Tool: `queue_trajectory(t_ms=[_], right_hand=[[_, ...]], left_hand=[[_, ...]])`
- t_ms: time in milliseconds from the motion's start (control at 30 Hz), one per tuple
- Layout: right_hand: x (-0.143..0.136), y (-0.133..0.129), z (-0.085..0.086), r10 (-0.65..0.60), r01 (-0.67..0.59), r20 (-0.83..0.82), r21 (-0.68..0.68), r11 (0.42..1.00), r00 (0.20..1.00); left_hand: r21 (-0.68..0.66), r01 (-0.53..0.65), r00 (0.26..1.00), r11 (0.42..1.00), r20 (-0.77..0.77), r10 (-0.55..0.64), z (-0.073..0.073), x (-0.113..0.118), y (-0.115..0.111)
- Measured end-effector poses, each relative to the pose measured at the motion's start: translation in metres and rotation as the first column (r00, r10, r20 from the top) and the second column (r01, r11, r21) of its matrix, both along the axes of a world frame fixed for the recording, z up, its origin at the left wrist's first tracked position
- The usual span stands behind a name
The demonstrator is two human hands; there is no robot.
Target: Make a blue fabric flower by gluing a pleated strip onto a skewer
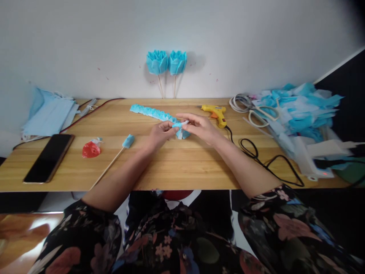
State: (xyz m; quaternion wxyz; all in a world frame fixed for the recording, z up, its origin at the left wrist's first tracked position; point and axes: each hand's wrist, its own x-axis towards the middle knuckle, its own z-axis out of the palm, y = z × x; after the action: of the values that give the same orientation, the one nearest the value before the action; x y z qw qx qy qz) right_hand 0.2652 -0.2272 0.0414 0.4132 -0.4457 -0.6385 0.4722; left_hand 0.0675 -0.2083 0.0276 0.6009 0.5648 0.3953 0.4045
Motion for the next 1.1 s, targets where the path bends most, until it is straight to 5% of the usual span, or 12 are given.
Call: queue_trajectory(t_ms=[833,1100], right_hand=[[-0.0061,-0.0017,0.0038,-0.011,0.009,0.045,0.029,1.000,0.999],[-0.0055,-0.0022,0.0064,-0.024,0.020,0.073,0.053,0.998,0.997]], left_hand=[[0.112,0.075,0.995,0.991,-0.076,-0.067,0.0059,0.0004,-0.0045],[0.017,0.011,0.998,1.000,0.068,-0.012,-0.0007,0.0038,-0.0045]])
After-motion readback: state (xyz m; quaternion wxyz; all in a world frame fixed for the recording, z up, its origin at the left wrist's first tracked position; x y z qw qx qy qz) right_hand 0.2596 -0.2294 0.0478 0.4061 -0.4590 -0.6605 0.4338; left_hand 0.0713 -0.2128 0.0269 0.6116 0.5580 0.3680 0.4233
